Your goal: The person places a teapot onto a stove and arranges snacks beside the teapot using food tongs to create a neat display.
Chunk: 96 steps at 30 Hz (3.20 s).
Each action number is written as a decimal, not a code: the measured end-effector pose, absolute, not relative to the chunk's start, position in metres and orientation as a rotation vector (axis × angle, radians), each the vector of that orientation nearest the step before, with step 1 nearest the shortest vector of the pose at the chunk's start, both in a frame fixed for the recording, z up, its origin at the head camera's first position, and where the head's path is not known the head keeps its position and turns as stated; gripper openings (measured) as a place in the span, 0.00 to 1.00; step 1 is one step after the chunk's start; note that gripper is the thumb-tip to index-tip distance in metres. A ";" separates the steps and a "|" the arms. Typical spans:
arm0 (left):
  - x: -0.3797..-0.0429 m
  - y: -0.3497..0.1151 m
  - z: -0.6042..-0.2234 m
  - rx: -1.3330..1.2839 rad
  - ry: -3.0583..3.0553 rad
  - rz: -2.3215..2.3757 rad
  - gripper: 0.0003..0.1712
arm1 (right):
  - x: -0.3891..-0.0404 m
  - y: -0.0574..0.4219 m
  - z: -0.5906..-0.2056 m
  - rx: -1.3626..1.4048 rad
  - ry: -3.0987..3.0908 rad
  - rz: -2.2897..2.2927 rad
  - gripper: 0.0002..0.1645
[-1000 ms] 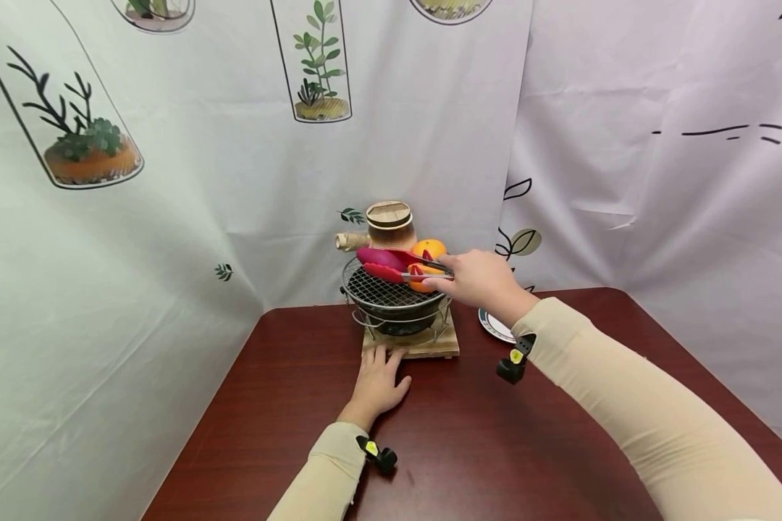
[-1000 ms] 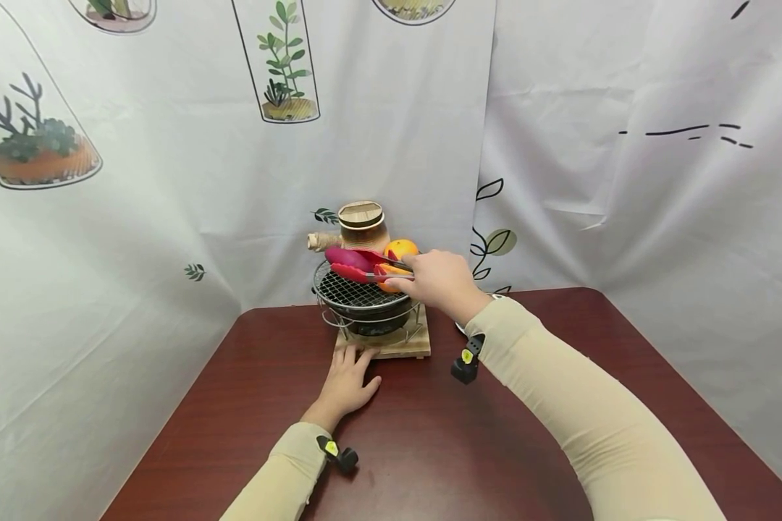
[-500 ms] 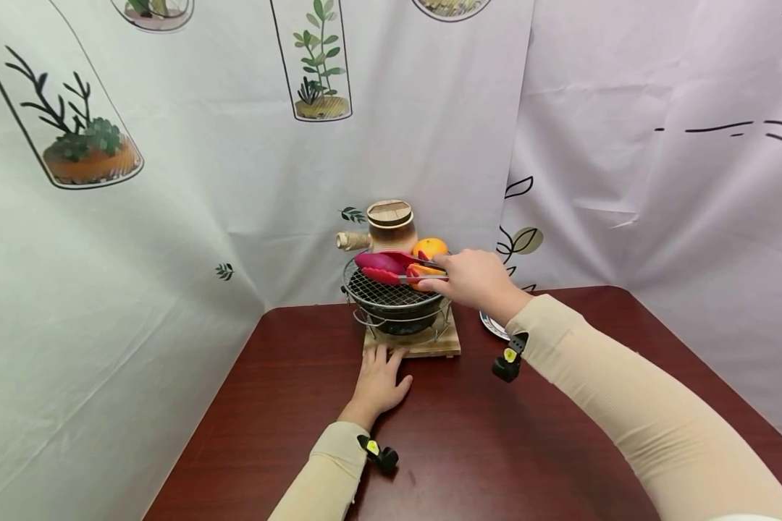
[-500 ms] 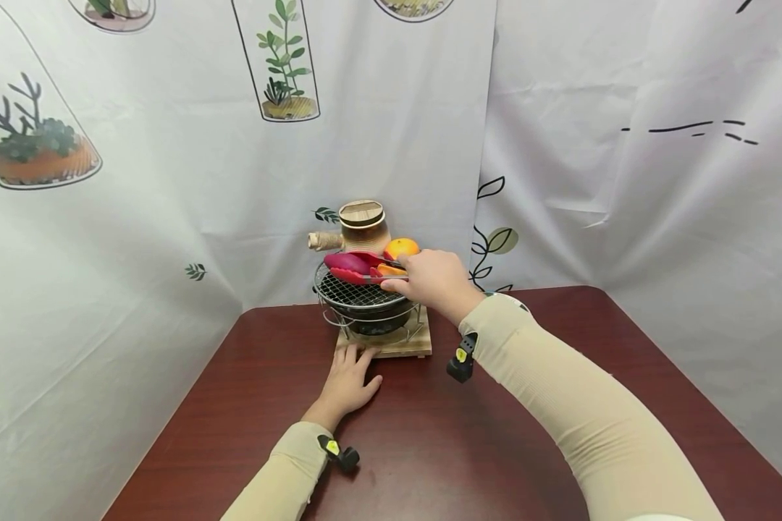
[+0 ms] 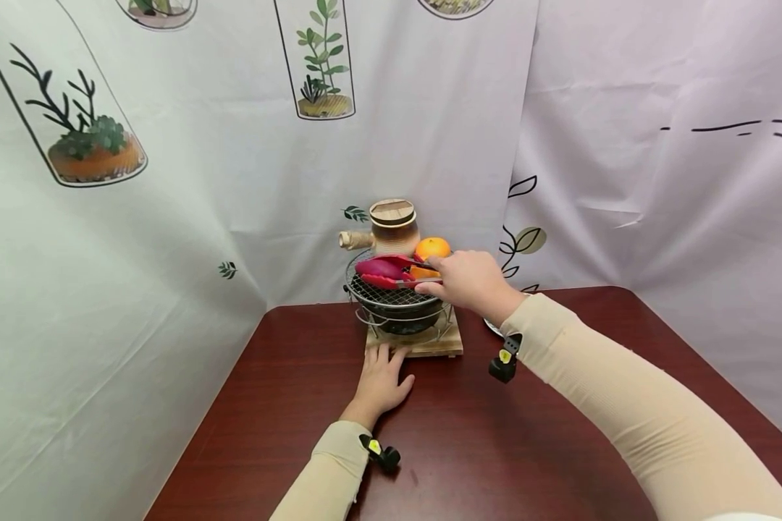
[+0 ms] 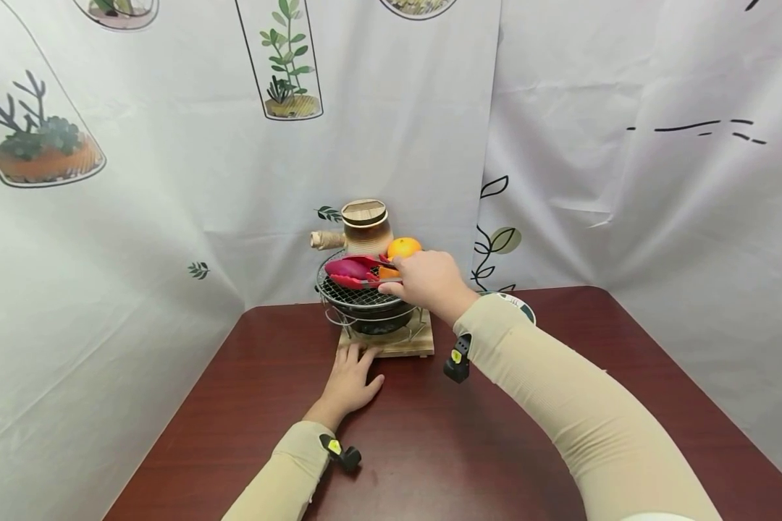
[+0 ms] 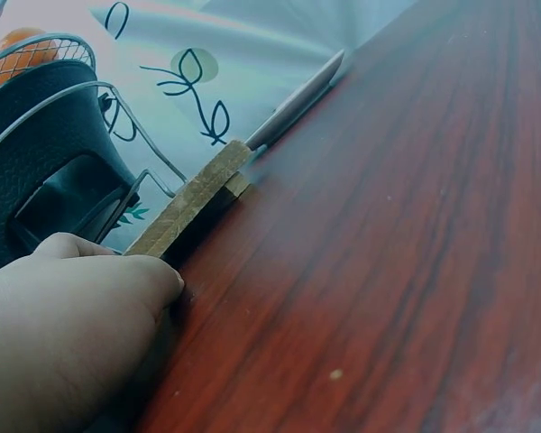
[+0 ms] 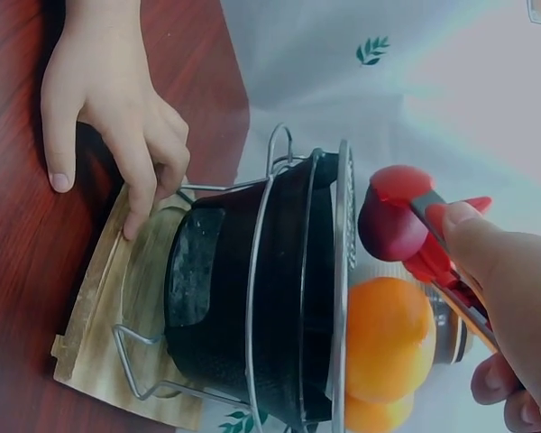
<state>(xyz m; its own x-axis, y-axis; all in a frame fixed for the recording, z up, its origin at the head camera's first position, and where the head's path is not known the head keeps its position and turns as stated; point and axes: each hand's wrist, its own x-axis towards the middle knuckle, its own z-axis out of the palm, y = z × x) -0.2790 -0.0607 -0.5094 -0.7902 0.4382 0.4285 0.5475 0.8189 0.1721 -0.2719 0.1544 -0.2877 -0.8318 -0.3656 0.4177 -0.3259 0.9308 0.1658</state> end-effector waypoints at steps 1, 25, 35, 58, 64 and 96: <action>-0.279 -0.061 -0.509 -0.741 -2.630 -0.407 0.30 | -0.272 0.154 -0.288 0.502 -2.634 -0.124 0.37; -0.282 -0.061 -0.513 -0.758 -2.574 -0.395 0.31 | -0.270 0.153 -0.286 0.530 -2.600 -0.173 0.40; -0.281 -0.061 -0.510 -0.758 -2.580 -0.392 0.31 | -0.265 0.155 -0.279 0.520 -2.668 -0.118 0.43; -0.281 -0.061 -0.512 -0.748 -2.603 -0.395 0.31 | -0.273 0.245 -0.274 0.135 -2.762 0.219 0.56; -0.280 -0.061 -0.512 -0.752 -2.579 -0.419 0.30 | -0.273 0.282 -0.281 0.086 -2.738 0.254 0.59; -0.282 -0.061 -0.513 -0.728 -2.627 -0.374 0.31 | -0.253 0.407 -0.336 -0.269 -2.814 0.370 0.61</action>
